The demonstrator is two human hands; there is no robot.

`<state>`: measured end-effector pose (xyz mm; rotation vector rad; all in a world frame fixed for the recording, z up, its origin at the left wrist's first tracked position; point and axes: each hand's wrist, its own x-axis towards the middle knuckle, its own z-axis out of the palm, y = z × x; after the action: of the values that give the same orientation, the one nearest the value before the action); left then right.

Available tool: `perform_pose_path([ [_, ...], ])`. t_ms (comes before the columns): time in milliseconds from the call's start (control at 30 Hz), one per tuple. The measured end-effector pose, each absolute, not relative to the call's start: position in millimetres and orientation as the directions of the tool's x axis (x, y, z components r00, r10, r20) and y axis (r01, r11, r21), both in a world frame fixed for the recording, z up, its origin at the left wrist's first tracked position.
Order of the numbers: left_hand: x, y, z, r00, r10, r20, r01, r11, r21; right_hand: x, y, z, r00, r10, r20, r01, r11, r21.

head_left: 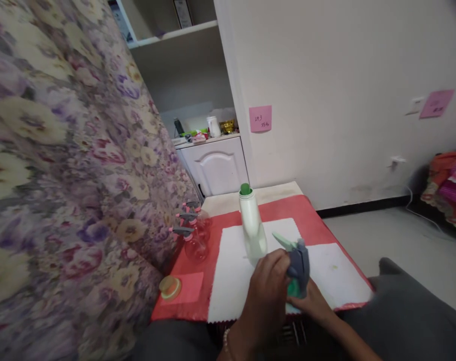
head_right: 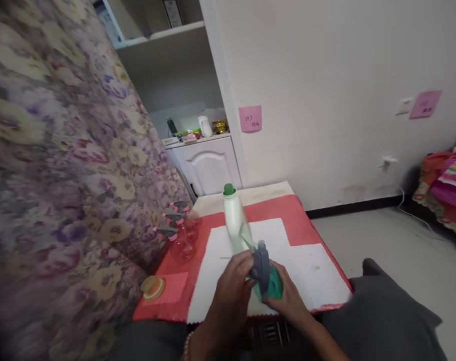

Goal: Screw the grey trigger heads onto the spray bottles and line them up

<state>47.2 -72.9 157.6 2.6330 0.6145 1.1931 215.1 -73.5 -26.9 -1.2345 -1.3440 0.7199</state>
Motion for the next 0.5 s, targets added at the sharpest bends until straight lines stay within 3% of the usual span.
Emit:
perform_pose_path([
  [100,19,-52,132,0.602,0.572,0.556,0.537,-0.806,0.248,217,-72,-33,0.123,0.937,0.328,0.298,0.281,-0.912],
  [200,-13,-31,100,0.554,0.765,0.328,0.766,-0.623,0.157,218,-73,-35,0.102,0.942,0.321,0.328,0.272,-0.905],
  [500,-71,14,34,0.383,0.909,0.166,0.913,-0.400,0.082,217,-73,-40,0.127,0.942,0.311,0.359,0.249,-0.900],
])
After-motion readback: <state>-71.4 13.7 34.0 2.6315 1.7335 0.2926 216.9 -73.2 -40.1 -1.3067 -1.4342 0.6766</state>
